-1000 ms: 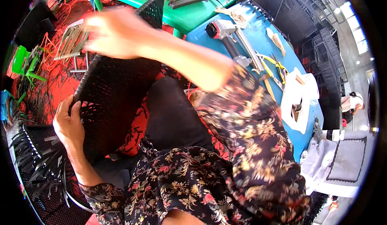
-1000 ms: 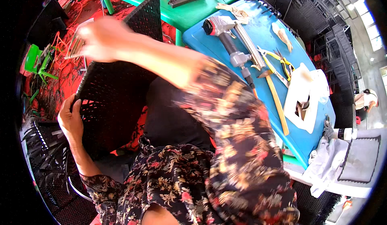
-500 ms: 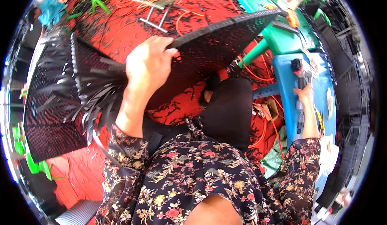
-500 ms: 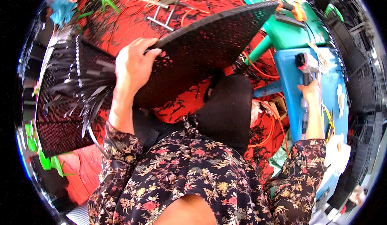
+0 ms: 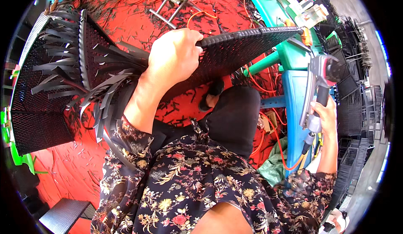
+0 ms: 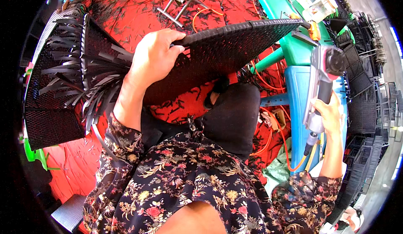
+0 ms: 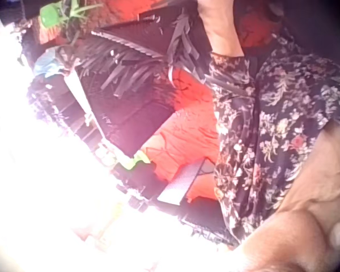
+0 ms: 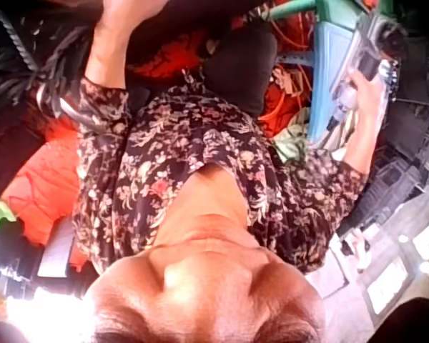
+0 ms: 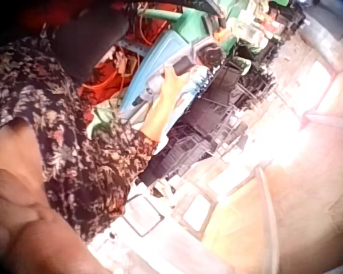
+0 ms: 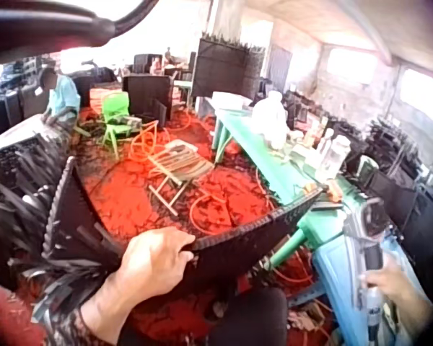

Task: The person weaves black plastic strips into a chair seat frame using a pneumatic staple gun and pliers. They repeatedly thread the strips through the frame, staple them in place, and trim the excess material.

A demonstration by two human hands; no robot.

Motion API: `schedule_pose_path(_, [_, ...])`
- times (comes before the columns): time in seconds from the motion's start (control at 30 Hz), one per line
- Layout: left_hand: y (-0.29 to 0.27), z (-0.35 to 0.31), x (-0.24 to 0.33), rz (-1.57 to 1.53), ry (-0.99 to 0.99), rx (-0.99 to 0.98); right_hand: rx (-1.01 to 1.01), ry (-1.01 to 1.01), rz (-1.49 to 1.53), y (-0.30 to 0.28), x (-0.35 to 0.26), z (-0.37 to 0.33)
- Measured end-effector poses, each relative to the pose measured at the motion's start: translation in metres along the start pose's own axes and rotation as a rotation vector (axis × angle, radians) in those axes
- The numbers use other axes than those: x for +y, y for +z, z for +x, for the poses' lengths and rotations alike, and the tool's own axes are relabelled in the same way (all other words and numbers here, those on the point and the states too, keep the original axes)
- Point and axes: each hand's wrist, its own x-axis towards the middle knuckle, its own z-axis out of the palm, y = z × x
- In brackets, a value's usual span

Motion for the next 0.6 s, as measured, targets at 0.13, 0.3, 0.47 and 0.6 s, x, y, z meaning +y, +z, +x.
schedule_pose_path(0.13, [-0.002, 0.005, 0.0, -0.049, -0.004, -0.058, -0.193, -0.026, 0.186, 0.053, -0.093, -0.022])
schedule_pose_path(0.3, [-0.01, 0.008, 0.001, -0.065, -0.037, -0.15, -0.48, 0.063, 0.345, 0.107, -0.147, -0.028])
schedule_pose_path(0.47, [-0.005, 0.008, 0.003, -0.056, -0.021, -0.127, -0.585, 0.095, 0.277, 0.125, -0.159, -0.024])
schedule_pose_path(0.6, [0.005, 0.01, 0.012, -0.05, -0.037, -0.145, -0.603, 0.092, 0.308, 0.12, -0.151, -0.02])
